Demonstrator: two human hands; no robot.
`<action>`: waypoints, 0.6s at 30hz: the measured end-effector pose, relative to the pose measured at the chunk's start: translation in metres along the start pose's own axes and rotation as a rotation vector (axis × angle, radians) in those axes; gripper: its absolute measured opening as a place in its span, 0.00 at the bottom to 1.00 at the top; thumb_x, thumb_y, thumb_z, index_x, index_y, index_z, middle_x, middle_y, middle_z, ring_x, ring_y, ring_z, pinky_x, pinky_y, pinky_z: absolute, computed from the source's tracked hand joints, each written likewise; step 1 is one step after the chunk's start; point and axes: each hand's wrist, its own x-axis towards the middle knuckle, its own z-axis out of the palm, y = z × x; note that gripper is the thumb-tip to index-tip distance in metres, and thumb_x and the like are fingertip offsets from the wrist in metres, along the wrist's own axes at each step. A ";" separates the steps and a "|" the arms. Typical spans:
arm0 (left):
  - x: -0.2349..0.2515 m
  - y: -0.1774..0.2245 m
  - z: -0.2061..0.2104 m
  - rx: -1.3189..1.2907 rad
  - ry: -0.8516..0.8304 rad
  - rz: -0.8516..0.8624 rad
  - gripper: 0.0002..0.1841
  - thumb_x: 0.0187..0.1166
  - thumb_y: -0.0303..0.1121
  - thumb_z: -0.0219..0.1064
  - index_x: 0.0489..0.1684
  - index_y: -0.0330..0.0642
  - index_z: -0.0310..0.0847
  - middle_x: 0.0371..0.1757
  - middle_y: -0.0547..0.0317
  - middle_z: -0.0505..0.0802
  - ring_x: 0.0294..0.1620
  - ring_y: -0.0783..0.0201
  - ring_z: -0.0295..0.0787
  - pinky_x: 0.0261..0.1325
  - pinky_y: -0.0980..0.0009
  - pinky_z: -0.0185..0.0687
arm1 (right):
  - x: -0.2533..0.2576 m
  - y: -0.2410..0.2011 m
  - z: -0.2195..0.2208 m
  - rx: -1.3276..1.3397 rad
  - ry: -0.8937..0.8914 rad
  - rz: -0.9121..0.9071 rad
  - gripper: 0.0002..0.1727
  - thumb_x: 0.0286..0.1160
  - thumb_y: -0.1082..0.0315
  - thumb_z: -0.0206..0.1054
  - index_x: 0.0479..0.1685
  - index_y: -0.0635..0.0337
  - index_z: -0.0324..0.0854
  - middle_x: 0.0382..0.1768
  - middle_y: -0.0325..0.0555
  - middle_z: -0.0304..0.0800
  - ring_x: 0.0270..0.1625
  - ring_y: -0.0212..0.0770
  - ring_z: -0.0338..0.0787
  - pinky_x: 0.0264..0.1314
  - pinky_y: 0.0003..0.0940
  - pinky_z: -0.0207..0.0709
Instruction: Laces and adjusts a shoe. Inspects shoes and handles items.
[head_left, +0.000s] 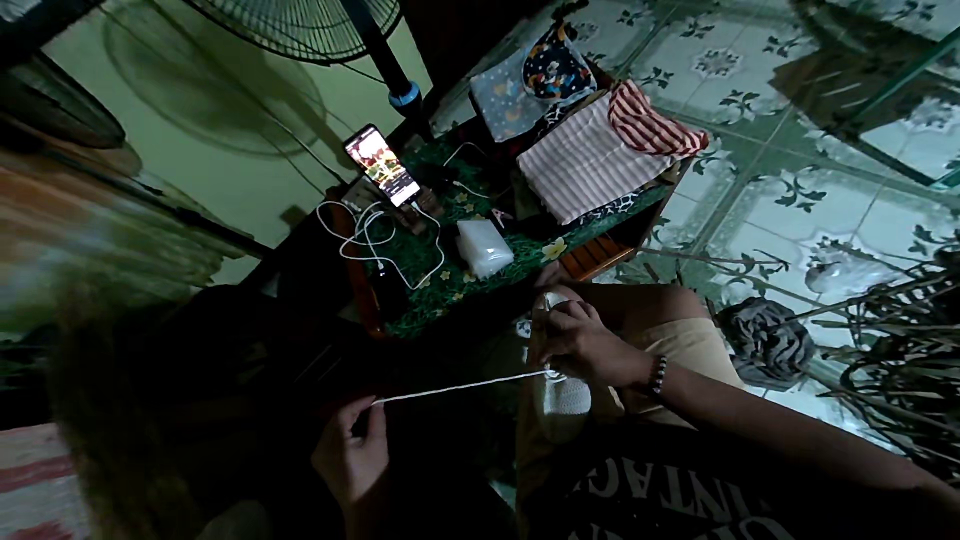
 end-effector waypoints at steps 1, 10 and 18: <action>0.001 -0.002 0.000 0.026 0.010 0.026 0.09 0.76 0.27 0.71 0.45 0.30 0.90 0.45 0.39 0.95 0.48 0.50 0.93 0.57 0.55 0.86 | 0.000 0.003 0.002 0.031 0.015 0.003 0.09 0.78 0.60 0.68 0.47 0.41 0.95 0.73 0.46 0.82 0.80 0.56 0.70 0.80 0.68 0.54; -0.001 -0.019 0.012 0.109 0.130 0.103 0.09 0.76 0.27 0.68 0.43 0.29 0.91 0.43 0.37 0.94 0.46 0.47 0.92 0.54 0.55 0.85 | -0.011 0.022 0.013 0.323 0.133 -0.025 0.08 0.77 0.59 0.71 0.45 0.46 0.96 0.68 0.45 0.85 0.80 0.52 0.71 0.81 0.65 0.57; -0.004 0.031 0.029 -0.789 0.052 -0.049 0.07 0.72 0.18 0.69 0.45 0.31 0.85 0.39 0.59 0.96 0.39 0.66 0.95 0.48 0.66 0.94 | -0.016 0.024 0.017 0.411 0.197 -0.028 0.06 0.75 0.66 0.71 0.39 0.56 0.93 0.67 0.48 0.85 0.79 0.47 0.72 0.84 0.49 0.64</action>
